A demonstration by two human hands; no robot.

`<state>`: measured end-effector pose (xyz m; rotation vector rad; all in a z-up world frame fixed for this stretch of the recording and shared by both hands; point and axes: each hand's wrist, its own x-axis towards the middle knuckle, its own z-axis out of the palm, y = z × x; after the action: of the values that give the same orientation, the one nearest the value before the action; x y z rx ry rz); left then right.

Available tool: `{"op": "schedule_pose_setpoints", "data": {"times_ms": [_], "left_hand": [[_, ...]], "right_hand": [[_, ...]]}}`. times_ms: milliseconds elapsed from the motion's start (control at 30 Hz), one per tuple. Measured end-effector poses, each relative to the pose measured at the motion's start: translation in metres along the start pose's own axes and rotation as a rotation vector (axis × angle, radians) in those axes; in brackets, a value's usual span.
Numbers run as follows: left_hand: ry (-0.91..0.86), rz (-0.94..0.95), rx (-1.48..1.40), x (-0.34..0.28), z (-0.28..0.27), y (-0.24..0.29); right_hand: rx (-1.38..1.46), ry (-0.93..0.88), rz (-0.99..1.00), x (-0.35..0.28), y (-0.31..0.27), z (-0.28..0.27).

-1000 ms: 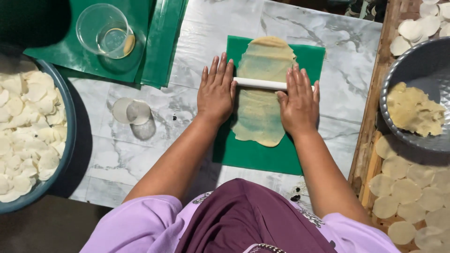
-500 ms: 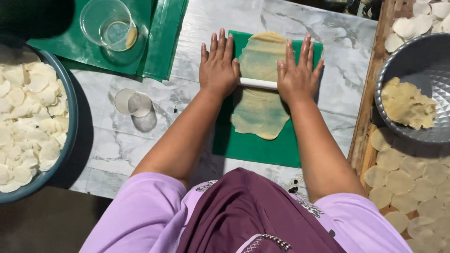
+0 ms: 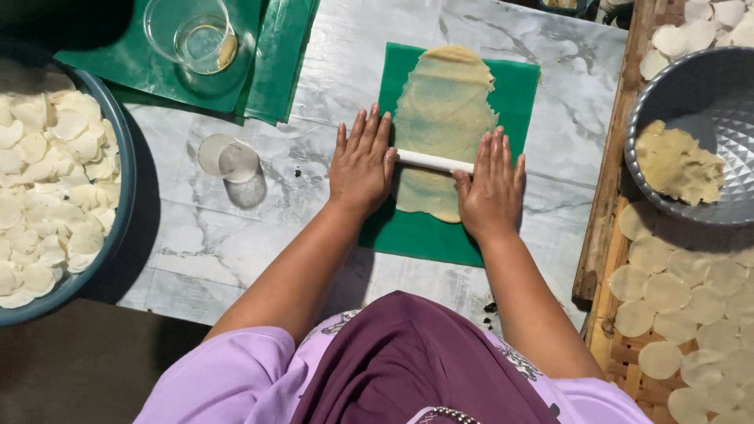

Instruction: Rolling out small portions of dough into thin sheets using a small rolling pin on a green mat.

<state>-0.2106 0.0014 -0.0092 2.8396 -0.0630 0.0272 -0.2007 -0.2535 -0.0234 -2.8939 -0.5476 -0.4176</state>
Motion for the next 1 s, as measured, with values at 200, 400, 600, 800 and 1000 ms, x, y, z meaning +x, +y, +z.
{"op": "schedule_pose_setpoints", "data": {"times_ms": [200,400,600,800,1000], "left_hand": [[0.24,-0.009,0.066,0.081,0.024,-0.011],[0.04,-0.046,0.03,0.112,-0.002,-0.01],[0.289,0.139,0.059,0.031,0.012,-0.008],[0.073,0.04,-0.027,0.001,-0.001,0.002],[0.019,-0.071,0.124,0.069,-0.046,0.018]], "right_hand": [[0.022,-0.233,0.241,0.095,0.004,-0.004],[0.028,-0.34,0.294,0.138,0.007,-0.005],[-0.025,-0.02,0.021,0.052,-0.002,-0.003],[0.239,-0.193,0.12,0.026,-0.003,-0.024],[0.136,-0.216,0.346,0.101,0.001,-0.019]]}}
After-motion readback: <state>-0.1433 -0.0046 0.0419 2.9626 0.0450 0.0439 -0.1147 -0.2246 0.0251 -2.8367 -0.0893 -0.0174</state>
